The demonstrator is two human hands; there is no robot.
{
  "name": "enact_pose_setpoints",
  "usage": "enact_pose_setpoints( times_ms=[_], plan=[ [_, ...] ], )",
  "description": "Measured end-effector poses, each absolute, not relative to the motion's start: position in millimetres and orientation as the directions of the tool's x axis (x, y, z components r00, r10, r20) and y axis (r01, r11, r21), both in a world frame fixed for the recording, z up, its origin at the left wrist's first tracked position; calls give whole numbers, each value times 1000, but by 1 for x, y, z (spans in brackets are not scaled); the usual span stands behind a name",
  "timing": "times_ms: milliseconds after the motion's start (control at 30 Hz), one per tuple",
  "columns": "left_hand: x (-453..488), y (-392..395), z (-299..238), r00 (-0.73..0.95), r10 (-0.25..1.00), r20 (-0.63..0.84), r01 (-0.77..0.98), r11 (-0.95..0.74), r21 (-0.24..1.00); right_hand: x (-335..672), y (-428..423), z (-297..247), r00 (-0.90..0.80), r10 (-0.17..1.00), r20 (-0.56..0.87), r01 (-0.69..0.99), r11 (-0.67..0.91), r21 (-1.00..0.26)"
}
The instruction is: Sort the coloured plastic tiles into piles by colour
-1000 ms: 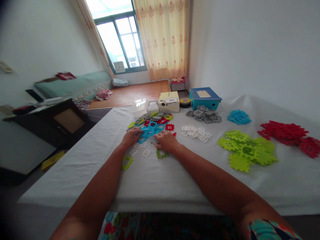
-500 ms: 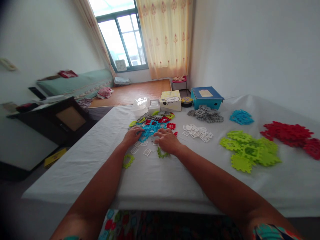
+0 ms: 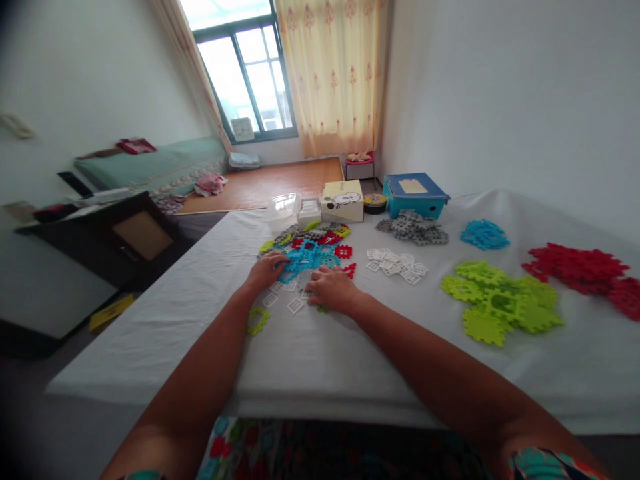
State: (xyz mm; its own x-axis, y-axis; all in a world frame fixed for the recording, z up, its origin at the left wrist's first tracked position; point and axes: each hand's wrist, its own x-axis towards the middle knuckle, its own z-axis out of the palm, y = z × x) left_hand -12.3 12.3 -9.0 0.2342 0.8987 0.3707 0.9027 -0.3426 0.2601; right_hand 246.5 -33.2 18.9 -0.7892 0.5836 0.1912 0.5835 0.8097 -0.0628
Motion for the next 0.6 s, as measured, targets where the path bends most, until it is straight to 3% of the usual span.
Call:
enact_pose_setpoints(
  times_ms=[233, 433, 600],
  plan=[
    [-12, 12, -9, 228, 900, 372, 903, -339, 265, 234, -39, 23, -811, 569, 135, 580, 812, 65],
    [-11, 11, -8, 226, 906, 358, 906, -331, 265, 242, -38, 21, -803, 569, 178, 571, 819, -43],
    [-11, 11, -7, 234, 903, 362, 906, -337, 256, 241, -38, 13, -866, 443, 234, 441, 895, -61]
  ],
)
